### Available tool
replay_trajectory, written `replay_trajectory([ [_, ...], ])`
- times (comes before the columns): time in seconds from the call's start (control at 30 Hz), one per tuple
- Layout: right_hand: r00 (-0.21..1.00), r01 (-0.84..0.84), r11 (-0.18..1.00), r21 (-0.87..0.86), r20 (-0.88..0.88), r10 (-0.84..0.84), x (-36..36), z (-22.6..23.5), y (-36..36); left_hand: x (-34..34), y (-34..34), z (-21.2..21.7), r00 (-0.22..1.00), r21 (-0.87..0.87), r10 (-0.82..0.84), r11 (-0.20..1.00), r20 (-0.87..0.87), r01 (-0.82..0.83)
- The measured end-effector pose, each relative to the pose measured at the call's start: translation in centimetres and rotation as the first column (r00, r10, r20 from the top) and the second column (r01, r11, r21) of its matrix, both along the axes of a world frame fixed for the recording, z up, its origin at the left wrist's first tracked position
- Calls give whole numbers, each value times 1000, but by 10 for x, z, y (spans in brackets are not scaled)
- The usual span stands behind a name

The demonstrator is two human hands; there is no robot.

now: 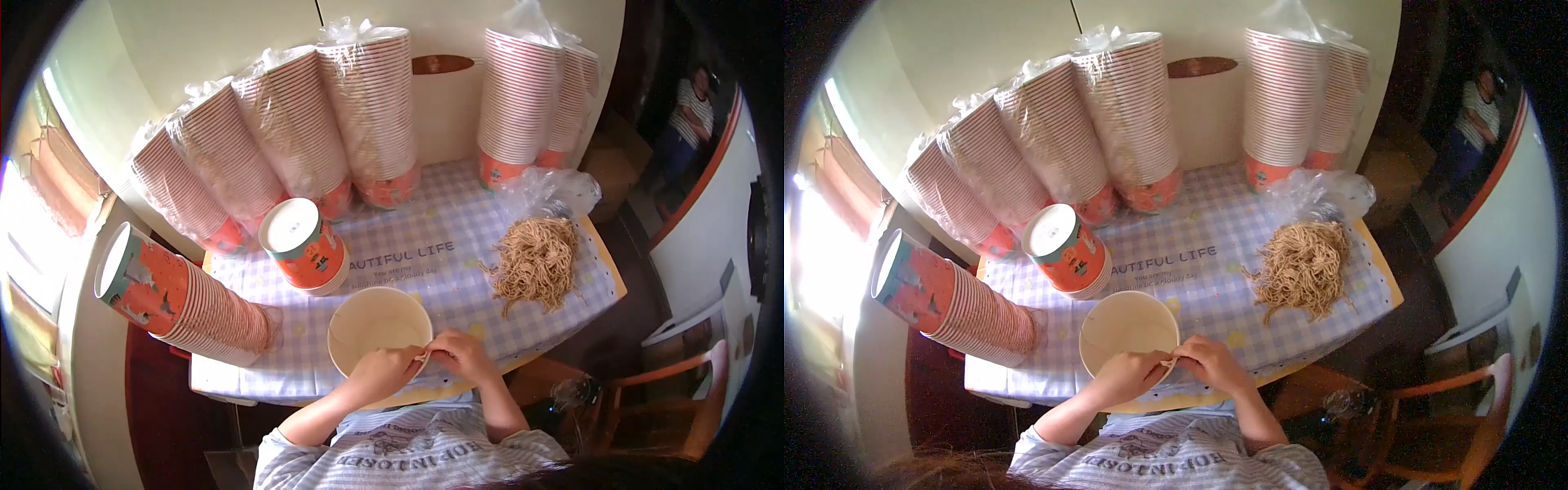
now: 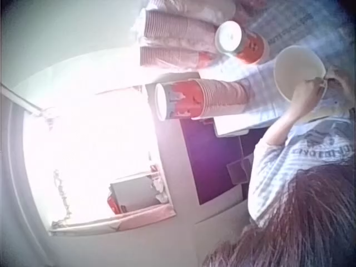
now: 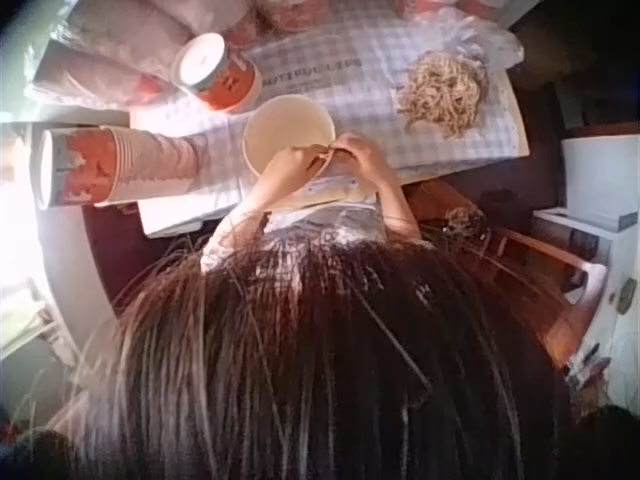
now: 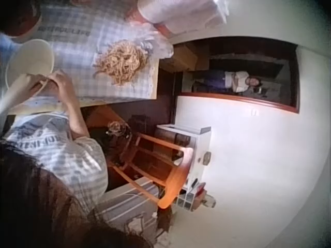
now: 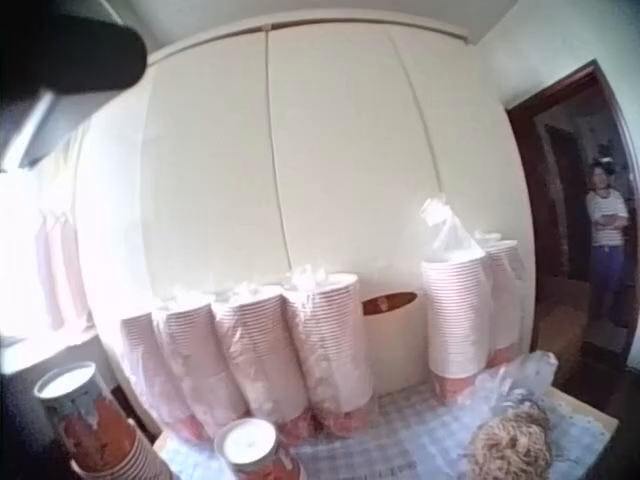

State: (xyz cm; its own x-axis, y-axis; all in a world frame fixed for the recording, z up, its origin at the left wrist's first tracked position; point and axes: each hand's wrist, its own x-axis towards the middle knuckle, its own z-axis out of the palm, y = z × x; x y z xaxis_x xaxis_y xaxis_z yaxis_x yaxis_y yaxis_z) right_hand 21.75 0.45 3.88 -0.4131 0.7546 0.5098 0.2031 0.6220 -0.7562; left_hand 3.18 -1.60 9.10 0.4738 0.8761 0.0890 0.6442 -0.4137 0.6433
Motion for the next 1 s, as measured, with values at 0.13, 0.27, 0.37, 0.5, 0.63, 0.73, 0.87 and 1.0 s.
replay_trajectory([
  [0.13, 1000, 0, 1000, 4, 0, 0, -3, -3, 3, 2, 8, -7, 997, 79, -43, 996, -59, 47],
  [0.27, 999, -14, 1000, 1, -29, 14, -5, -7, 8, 2, 11, -9, 997, 88, -24, 996, -71, 30],
  [0.37, 1000, 3, 1000, 31, -1, -3, -7, -9, 15, 2, 16, -8, 996, 163, -5, 986, -88, 20],
  [0.5, 1000, 25, 999, 26, 4, -25, -9, -1, 20, -4, 25, -7, 998, 113, 18, 993, -58, -11],
  [0.63, 987, 50, 986, 159, -162, -24, -8, -13, 21, -17, 31, -1, 999, -2, 42, 999, 17, -41],
  [0.73, 965, 87, 996, -16, -248, -88, -11, -17, 12, -27, 37, -3, 998, -56, 6, 998, 60, -2],
  [0.87, 959, 121, 993, 5, -258, -116, -16, -7, 6, -29, 40, 4, 984, -163, 14, 987, 176, 15],
  [1.0, 947, 121, 993, -5, -298, -117, -22, 1, 6, -28, 48, 5, 935, -363, -21, 918, 354, 158],
])
